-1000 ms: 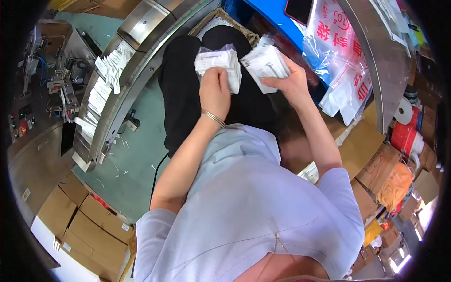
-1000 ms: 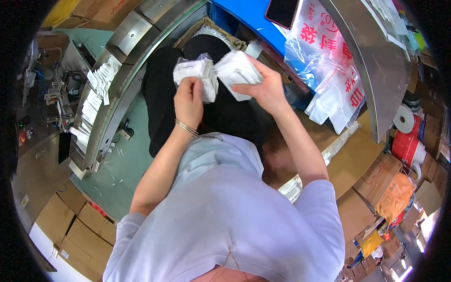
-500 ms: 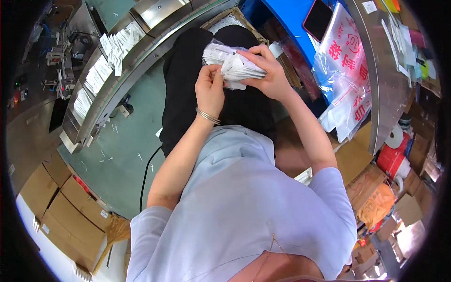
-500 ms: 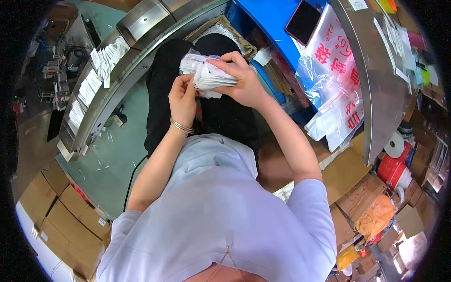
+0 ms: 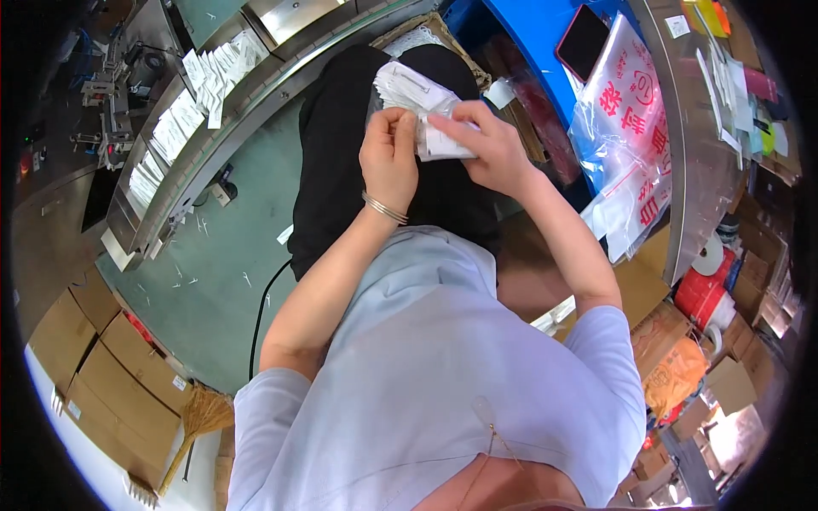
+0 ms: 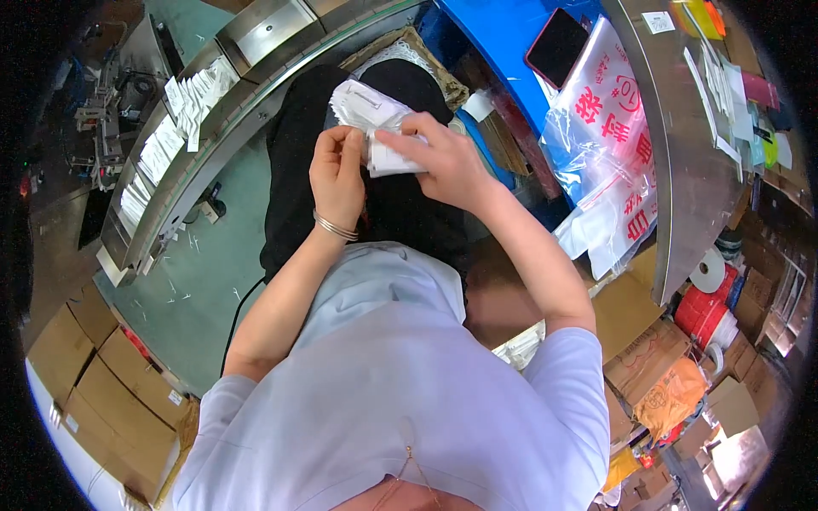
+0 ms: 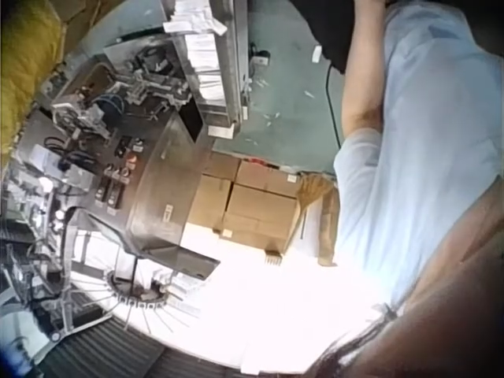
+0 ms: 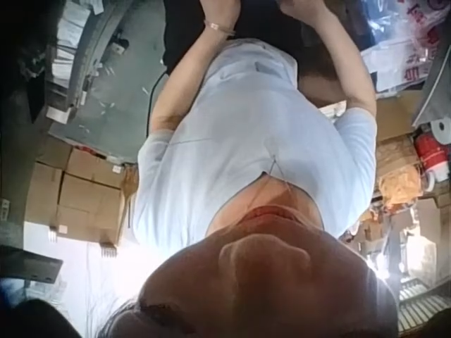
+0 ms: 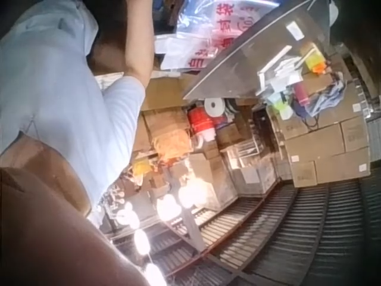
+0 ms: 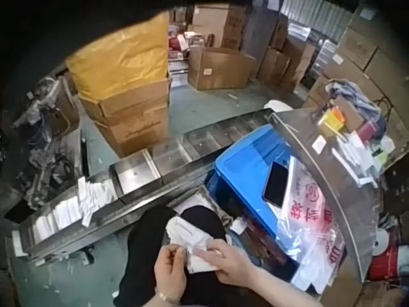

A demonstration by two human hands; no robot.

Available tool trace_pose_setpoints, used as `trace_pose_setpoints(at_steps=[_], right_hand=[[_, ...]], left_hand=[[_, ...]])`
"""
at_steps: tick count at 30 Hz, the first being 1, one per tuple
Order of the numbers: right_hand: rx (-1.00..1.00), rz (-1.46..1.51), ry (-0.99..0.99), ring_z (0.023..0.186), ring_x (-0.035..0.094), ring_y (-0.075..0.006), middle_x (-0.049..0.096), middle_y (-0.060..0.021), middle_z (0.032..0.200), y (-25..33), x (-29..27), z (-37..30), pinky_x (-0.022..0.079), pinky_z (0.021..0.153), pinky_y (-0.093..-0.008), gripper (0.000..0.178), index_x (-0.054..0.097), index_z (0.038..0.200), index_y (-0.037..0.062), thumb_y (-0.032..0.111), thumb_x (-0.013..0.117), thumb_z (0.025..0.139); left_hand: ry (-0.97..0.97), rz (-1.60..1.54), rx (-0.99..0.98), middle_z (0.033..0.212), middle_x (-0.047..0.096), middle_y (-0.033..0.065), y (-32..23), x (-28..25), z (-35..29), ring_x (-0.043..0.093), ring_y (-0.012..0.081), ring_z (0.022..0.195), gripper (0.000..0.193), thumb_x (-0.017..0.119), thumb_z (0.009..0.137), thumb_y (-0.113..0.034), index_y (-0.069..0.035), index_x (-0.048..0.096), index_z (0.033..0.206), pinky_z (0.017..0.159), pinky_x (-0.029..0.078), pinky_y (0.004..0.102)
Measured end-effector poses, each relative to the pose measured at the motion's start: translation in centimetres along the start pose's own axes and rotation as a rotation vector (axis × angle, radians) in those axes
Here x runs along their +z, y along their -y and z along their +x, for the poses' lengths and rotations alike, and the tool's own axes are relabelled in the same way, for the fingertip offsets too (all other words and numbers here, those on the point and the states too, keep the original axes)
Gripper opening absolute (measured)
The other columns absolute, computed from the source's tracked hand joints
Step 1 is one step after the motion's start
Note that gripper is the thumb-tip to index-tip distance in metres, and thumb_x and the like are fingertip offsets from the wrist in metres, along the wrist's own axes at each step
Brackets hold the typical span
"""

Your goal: Manually packaging small white items into plastic bags and organizing them for shipment.

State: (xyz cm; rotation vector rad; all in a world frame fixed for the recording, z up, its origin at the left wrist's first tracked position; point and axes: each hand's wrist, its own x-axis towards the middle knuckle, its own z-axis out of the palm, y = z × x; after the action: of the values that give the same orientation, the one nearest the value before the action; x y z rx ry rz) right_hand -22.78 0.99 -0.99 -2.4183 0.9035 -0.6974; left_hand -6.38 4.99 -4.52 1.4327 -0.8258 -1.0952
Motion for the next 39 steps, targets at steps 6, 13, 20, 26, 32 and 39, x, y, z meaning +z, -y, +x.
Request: trace_pose_setpoints(at_steps=[6,13,20,26,32,39], right_hand=[[0.185,0.089,0.024,0.081,0.057,-0.0274,0.052,-0.0091,0.095,0.1,0.1,0.7,0.048,0.067,-0.0312,0.057,0.06,0.111,0.0102,-0.009,0.063,0.057],[0.409,0.132,0.003,0.086,0.057,-0.0281,0.051,-0.0098,0.098,1.3,0.0,1.8,0.048,0.072,-0.0326,0.051,0.058,0.11,0.0077,-0.005,0.071,0.062],[0.374,0.156,0.002,0.09,0.058,-0.0287,0.052,-0.0114,0.101,0.4,0.2,1.2,0.048,0.074,-0.0331,0.049,0.058,0.108,0.0082,-0.003,0.072,0.063],[0.133,0.128,-0.216,0.092,0.057,-0.0313,0.053,-0.0142,0.102,0.2,1.4,0.0,0.048,0.076,-0.0347,0.036,0.059,0.102,0.0091,0.004,0.073,0.069],[0.186,0.123,-0.246,0.093,0.056,-0.0324,0.054,-0.0147,0.099,-0.4,2.9,1.2,0.048,0.076,-0.0355,0.021,0.06,0.097,0.008,0.01,0.067,0.078],[0.496,0.128,-0.667,0.117,0.043,-0.0296,0.045,-0.0177,0.121,-0.2,7.2,2.2,0.036,0.095,-0.0368,0.033,0.049,0.115,0.0,0.022,0.048,0.091]], left_hand=[[0.051,0.201,0.273,0.075,0.056,0.0068,-0.5,-0.5,-0.3,0.052,0.0106,0.066,0.015,0.056,0.09,-0.014,0.0,0.053,0.086,0.058,0.043,0.0265],[0.021,0.112,0.197,0.071,0.049,0.0017,-0.9,0.8,-0.1,0.044,0.0074,0.062,0.017,0.06,0.088,-0.015,-0.002,0.05,0.087,0.054,0.038,0.0238],[0.047,-0.164,-0.088,0.07,0.039,-0.0052,-1.1,1.8,0.3,0.033,0.0029,0.059,0.021,0.066,0.084,-0.014,-0.004,0.047,0.084,0.05,0.03,0.0193],[-0.08,0.266,0.425,0.066,0.046,0.0042,0.1,1.5,1.6,0.046,0.0159,0.053,0.016,0.065,0.08,-0.006,-0.004,0.049,0.08,0.048,0.038,0.0263],[-0.049,0.546,0.686,0.069,0.05,0.0122,-1.3,1.1,2.1,0.054,0.028,0.058,0.013,0.063,0.078,-0.001,-0.003,0.05,0.077,0.051,0.045,0.0345],[0.31,0.461,0.294,0.089,0.058,0.0136,-2.9,0.1,2.0,0.06,0.0289,0.076,0.027,0.07,0.074,-0.012,-0.004,0.057,0.096,0.066,0.049,0.0364]])
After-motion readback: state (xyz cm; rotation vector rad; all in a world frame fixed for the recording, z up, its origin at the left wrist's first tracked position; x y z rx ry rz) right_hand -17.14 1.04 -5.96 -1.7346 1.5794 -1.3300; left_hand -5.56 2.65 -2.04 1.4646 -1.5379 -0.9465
